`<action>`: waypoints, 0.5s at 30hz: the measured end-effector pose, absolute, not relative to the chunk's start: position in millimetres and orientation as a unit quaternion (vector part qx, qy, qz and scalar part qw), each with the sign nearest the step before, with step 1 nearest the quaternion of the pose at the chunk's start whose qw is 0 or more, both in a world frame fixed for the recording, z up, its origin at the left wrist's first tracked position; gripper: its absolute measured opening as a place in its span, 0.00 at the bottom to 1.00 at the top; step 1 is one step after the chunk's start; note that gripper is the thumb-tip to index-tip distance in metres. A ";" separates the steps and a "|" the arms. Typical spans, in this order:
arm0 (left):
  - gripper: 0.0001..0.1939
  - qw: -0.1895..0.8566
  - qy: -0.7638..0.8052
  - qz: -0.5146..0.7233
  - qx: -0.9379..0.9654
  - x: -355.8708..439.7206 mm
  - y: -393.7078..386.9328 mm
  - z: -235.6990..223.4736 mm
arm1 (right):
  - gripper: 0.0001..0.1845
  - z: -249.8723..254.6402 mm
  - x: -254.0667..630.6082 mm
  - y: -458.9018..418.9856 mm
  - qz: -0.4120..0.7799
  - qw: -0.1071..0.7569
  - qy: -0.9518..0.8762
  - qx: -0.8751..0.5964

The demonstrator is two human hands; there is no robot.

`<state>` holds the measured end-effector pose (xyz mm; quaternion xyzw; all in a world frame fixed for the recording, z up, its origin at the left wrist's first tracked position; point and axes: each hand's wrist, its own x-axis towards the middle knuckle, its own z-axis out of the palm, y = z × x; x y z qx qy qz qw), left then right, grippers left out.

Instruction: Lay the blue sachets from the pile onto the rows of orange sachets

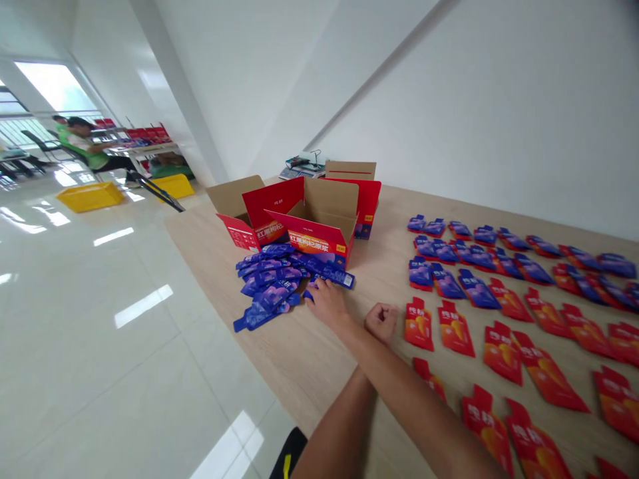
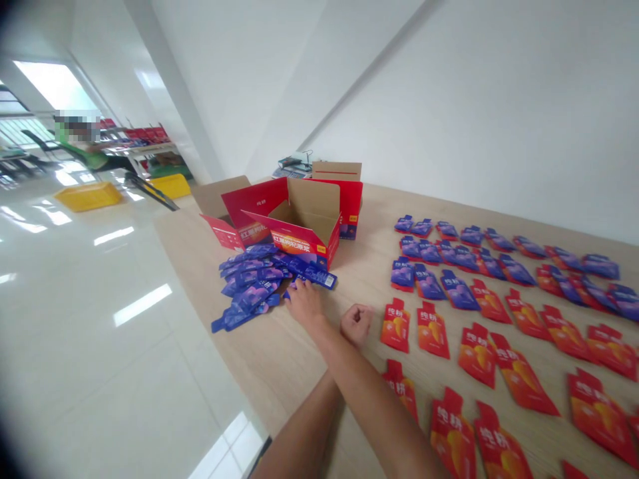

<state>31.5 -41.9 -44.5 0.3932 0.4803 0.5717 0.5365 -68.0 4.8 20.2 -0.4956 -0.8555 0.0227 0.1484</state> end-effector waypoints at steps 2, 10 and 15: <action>0.21 0.522 0.480 0.570 0.414 31.4 -45.2 -41.1 | 0.16 18.8 -65.6 4.1 0.012 0.135 -0.874 -0.466; 0.16 0.543 0.446 0.544 0.458 30.4 -57.9 -25.8 | 0.19 37.7 -36.6 -15.5 0.040 0.163 -0.874 -0.456; 0.14 0.622 0.385 0.572 0.371 28.3 -48.2 -23.2 | 0.18 61.3 13.9 -40.3 0.115 0.360 -0.772 -0.511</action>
